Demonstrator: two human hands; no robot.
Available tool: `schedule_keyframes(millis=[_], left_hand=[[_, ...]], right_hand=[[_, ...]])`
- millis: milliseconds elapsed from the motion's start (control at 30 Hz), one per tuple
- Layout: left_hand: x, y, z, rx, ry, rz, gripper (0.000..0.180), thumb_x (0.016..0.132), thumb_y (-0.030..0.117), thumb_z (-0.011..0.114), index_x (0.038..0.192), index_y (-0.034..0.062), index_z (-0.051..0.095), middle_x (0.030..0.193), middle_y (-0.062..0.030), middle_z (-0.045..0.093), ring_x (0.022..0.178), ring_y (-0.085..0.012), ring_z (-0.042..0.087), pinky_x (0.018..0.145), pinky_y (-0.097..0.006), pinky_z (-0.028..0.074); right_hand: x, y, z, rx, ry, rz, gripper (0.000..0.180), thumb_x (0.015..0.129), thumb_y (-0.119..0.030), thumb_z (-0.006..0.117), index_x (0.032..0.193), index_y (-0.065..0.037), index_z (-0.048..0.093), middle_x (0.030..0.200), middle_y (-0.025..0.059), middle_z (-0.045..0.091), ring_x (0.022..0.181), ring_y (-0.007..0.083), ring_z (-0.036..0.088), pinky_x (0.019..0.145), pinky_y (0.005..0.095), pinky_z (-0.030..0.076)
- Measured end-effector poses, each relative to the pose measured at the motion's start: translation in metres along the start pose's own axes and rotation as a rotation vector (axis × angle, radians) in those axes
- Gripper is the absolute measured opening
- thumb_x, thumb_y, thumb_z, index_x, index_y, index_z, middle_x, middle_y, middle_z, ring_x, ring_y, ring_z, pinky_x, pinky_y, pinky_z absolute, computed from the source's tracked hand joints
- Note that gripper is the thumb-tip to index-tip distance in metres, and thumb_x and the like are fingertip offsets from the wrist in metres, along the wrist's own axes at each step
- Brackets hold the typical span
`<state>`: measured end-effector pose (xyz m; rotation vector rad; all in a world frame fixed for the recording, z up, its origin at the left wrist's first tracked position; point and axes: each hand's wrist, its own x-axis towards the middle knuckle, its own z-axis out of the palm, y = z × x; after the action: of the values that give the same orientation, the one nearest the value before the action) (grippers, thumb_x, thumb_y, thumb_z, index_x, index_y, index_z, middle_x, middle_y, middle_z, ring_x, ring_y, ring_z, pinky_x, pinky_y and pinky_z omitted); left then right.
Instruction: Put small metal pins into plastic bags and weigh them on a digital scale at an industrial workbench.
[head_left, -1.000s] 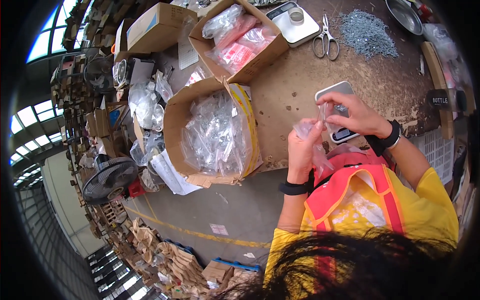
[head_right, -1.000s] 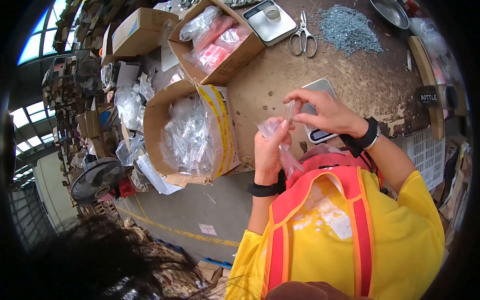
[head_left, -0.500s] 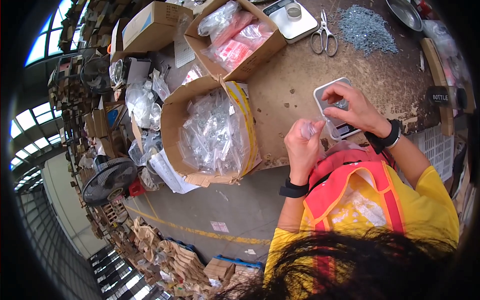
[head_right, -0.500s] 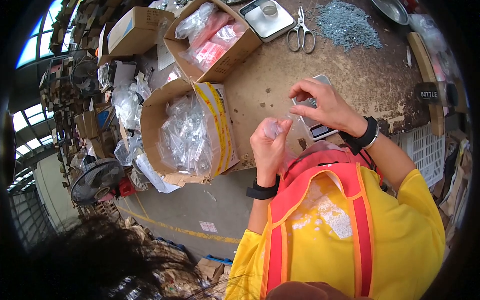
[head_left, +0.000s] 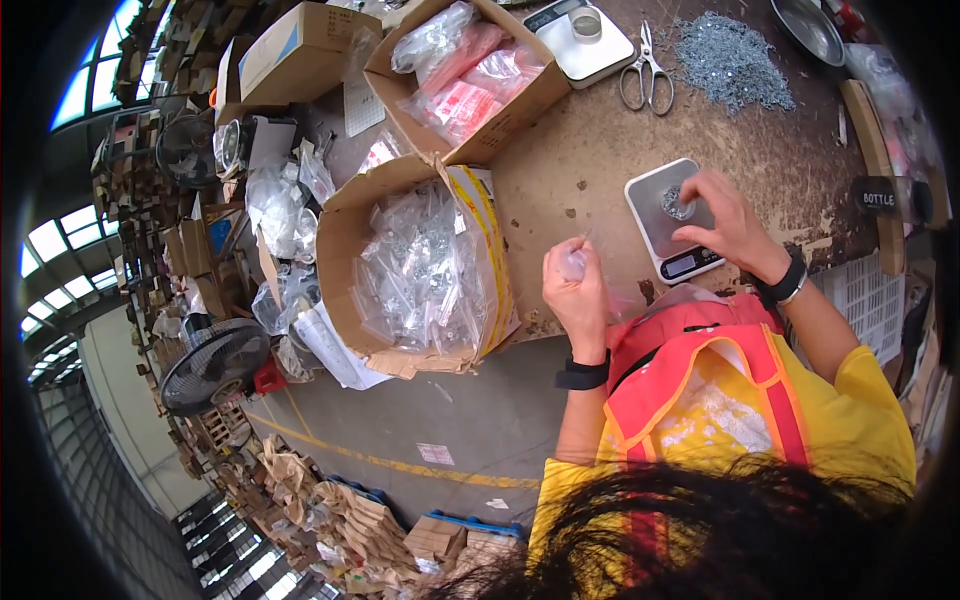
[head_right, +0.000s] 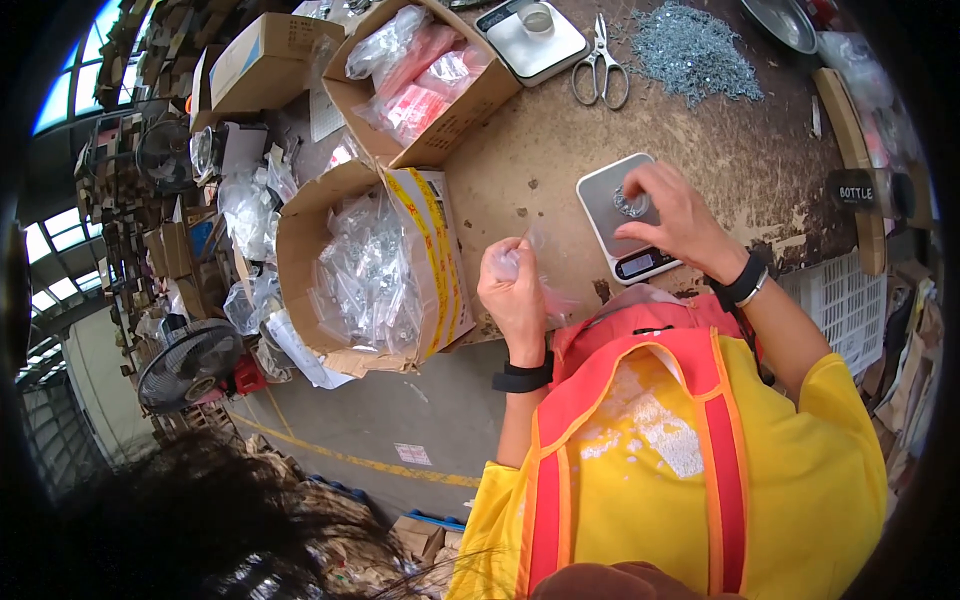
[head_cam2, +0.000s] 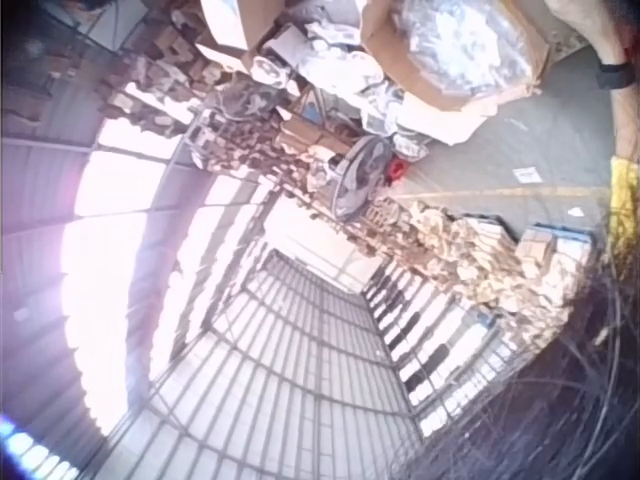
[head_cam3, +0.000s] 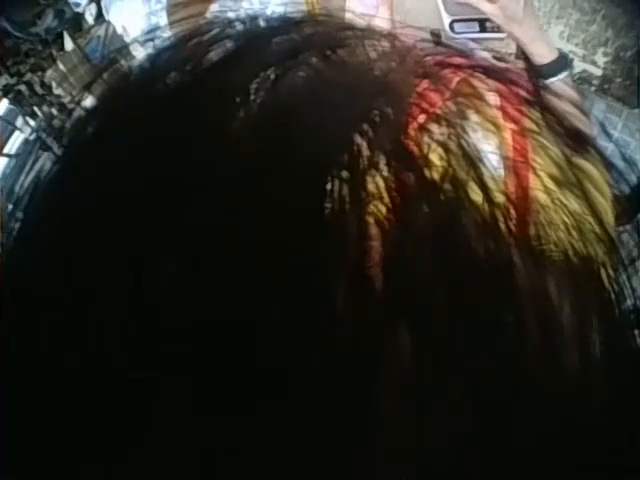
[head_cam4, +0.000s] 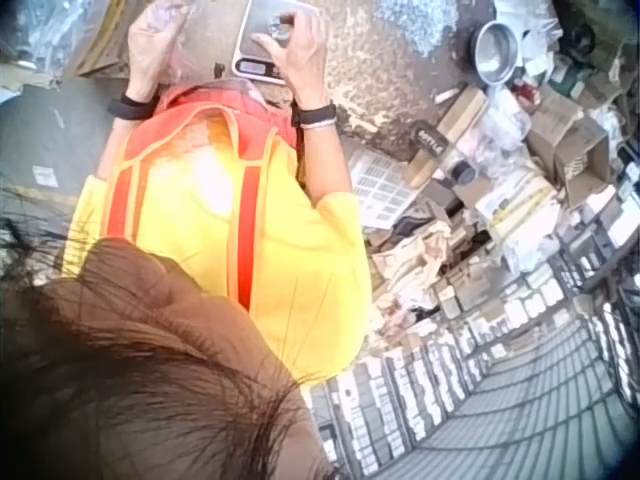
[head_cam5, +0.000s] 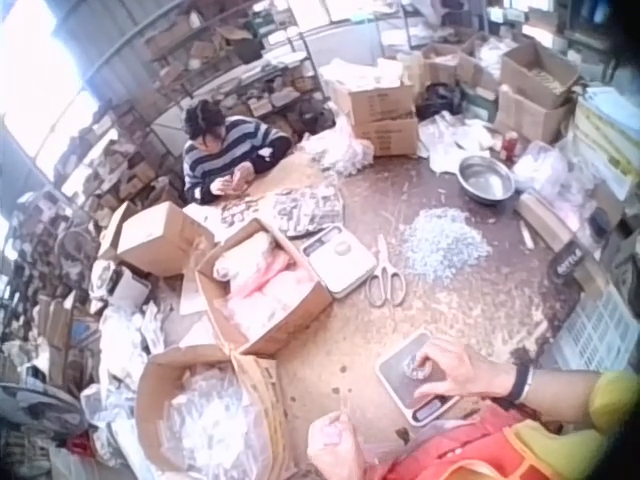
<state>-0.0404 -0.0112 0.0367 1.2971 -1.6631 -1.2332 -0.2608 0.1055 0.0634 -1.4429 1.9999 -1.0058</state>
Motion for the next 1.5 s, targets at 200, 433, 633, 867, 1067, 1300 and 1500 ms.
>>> schedule_keyframes(millis=[200,433,633,867,1067,1300,1500], left_hand=[[-0.005,-0.011,-0.005,0.187,-0.012,0.059,0.01,0.089,0.006,0.07,0.097,0.0004,0.066,0.083,-0.0055,0.066,0.075,-0.011,0.06,0.069,-0.027,0.05],[-0.016,-0.022,0.011,0.258,-0.031,0.204,0.019,0.082,-0.001,0.068,0.1,0.002,0.062,0.092,-0.0161,0.063,0.084,-0.0372,0.064,0.073,-0.043,0.052],[-0.022,-0.025,0.021,0.313,-0.082,0.355,0.019,0.082,-0.001,0.068,0.099,0.002,0.06,0.091,-0.0153,0.06,0.082,-0.0377,0.062,0.072,-0.043,0.051],[-0.025,-0.008,0.017,0.146,-0.168,0.318,0.012,0.087,0.002,0.068,0.097,0.0016,0.062,0.088,-0.0152,0.063,0.077,-0.0333,0.064,0.07,-0.038,0.052],[-0.032,-0.01,0.012,0.074,-0.324,0.045,0.017,0.084,0.004,0.067,0.1,0.0008,0.063,0.089,-0.0185,0.067,0.081,-0.0367,0.068,0.073,-0.041,0.053],[-0.027,-0.025,0.015,0.015,-0.395,-0.037,0.013,0.091,0.006,0.064,0.102,-0.0001,0.066,0.082,-0.01,0.067,0.073,-0.0205,0.065,0.071,-0.031,0.052],[-0.016,-0.046,0.015,-0.002,-0.282,0.021,0.022,0.093,0.003,0.061,0.114,-0.0003,0.066,0.102,-0.0065,0.066,0.092,-0.0138,0.062,0.081,-0.028,0.051]], right_hand=[[-0.014,0.056,0.034,-0.328,0.119,-0.101,0.072,0.067,-0.017,0.087,0.128,-0.004,0.051,0.125,0.0152,0.056,0.12,0.0357,0.052,0.104,0.0439,0.042],[-0.017,0.047,0.044,0.163,-0.064,0.043,0.06,0.073,-0.014,0.082,0.125,-0.002,0.054,0.118,0.0162,0.06,0.11,0.036,0.061,0.096,0.0409,0.049],[-0.016,-0.01,0.046,0.507,-0.282,0.168,0.058,0.081,-0.021,0.081,0.13,-0.001,0.057,0.109,0.0064,0.062,0.09,0.013,0.057,0.08,0.0306,0.053],[-0.002,-0.006,0.036,0.296,-0.247,-0.029,0.051,0.082,-0.029,0.08,0.12,0.0,0.061,0.103,0.012,0.063,0.085,0.023,0.063,0.073,0.0336,0.053],[0.014,-0.02,0.031,-0.023,-0.25,-0.056,0.048,0.08,-0.036,0.08,0.101,0.003,0.062,0.088,0.0204,0.064,0.08,0.0367,0.065,0.072,0.0407,0.054],[0.046,-0.038,0.031,-0.331,-0.441,0.079,0.057,0.081,-0.051,0.074,0.079,0.006,0.067,0.074,0.0296,0.064,0.074,0.0458,0.067,0.066,0.0496,0.053],[0.028,0.024,0.003,-0.167,-0.163,0.167,0.052,0.084,-0.046,0.073,0.095,0.005,0.066,0.084,0.0274,0.066,0.08,0.0426,0.067,0.072,0.0472,0.053]])
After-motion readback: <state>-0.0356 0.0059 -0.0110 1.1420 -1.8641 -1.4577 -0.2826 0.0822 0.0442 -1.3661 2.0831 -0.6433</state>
